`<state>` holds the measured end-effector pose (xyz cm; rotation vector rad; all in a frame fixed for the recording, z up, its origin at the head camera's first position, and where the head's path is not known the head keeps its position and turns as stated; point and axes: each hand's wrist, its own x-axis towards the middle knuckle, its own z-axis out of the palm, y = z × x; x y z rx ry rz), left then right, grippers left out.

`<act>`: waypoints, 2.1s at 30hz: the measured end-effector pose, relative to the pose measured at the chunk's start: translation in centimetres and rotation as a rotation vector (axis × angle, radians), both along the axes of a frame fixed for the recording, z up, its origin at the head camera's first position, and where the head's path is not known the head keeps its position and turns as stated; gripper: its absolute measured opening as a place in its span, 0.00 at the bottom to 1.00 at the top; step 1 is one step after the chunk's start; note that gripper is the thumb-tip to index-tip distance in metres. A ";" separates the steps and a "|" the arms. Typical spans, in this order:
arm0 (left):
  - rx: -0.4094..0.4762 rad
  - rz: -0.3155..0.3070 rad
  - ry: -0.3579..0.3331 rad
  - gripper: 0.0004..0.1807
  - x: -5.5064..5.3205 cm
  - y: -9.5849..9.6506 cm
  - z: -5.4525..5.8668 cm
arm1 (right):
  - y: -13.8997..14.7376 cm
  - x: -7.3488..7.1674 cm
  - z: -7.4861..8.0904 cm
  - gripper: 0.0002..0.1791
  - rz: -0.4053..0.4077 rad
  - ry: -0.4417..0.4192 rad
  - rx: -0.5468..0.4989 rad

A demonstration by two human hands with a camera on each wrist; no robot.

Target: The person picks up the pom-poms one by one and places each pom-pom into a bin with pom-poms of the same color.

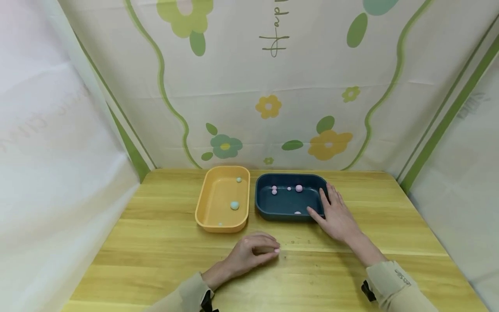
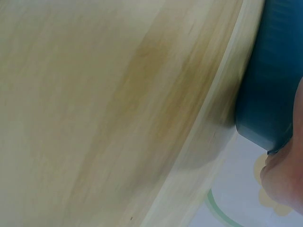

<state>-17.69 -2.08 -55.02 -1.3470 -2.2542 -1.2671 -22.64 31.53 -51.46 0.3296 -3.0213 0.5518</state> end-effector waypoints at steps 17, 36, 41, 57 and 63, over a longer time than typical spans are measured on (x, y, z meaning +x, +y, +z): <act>-0.020 0.043 0.238 0.08 -1.6 0.6 2.0 | 0.1 0.0 -0.2 0.53 0.003 0.013 -0.008; 0.013 0.034 0.338 0.09 -3.1 1.6 4.7 | 0.1 0.0 -0.3 0.53 0.005 0.021 0.001; 0.030 0.046 0.358 0.09 -3.7 2.0 5.2 | 0.1 0.0 -0.3 0.52 0.006 0.019 0.000; 0.023 0.098 0.316 0.09 -5.1 3.2 5.9 | 0.1 -0.1 -0.1 0.53 0.008 0.022 0.000; 0.020 0.135 0.294 0.09 -6.0 4.2 5.5 | 0.1 -0.2 -0.1 0.53 0.013 0.021 0.008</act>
